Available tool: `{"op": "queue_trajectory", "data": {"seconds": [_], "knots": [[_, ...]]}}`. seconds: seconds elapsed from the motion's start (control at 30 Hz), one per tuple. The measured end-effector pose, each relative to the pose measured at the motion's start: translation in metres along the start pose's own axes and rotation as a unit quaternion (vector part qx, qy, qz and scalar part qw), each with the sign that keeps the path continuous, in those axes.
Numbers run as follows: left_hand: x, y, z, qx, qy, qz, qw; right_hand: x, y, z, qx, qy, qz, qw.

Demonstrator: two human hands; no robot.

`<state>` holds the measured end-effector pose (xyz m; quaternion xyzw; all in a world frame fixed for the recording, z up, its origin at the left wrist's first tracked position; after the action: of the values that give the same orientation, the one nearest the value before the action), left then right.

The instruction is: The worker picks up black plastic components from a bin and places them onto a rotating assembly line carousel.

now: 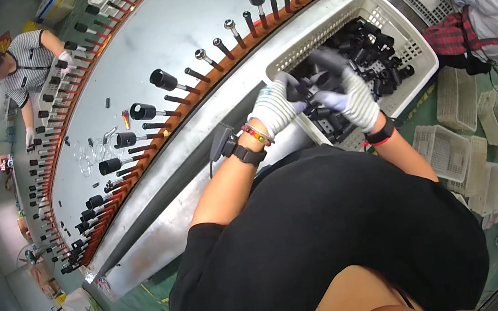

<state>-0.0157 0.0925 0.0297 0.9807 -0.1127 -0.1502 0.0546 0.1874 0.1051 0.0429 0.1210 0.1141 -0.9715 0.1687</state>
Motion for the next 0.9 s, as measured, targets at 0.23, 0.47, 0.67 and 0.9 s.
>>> {"op": "queue_trajectory", "data": {"seconds": [0.23, 0.47, 0.67, 0.9], "knots": [[-0.102, -0.09, 0.048, 0.195, 0.363, -0.401, 0.818, -0.017, 0.007, -0.007, 0.041, 0.022, 0.017, 0.999], [-0.146, -0.105, 0.116, 0.203, 0.264, -0.492, 0.804, 0.005, 0.018, -0.01, 0.037, 0.029, 0.039, 0.998], [-0.165, -0.073, 0.139, 0.261, 0.362, -0.474, 0.759, 0.014, -0.005, -0.021, 0.033, -0.01, 0.055, 0.998], [-0.08, -0.011, 0.1, 0.072, 0.251, -0.618, 0.741, -0.004, -0.017, -0.015, 0.036, -0.076, 0.107, 0.991]]}}
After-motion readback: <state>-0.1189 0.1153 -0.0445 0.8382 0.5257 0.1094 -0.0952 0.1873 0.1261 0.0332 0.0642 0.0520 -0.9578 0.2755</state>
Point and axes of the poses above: each hand's wrist, its own y-axis away from the middle knuckle, its own x-axis out of the palm, z = x × y, the point moved 1 cm from there along -y, towards the middle knuckle, and after that the axes turned 14 degrees about y, right-handed, at the moved point
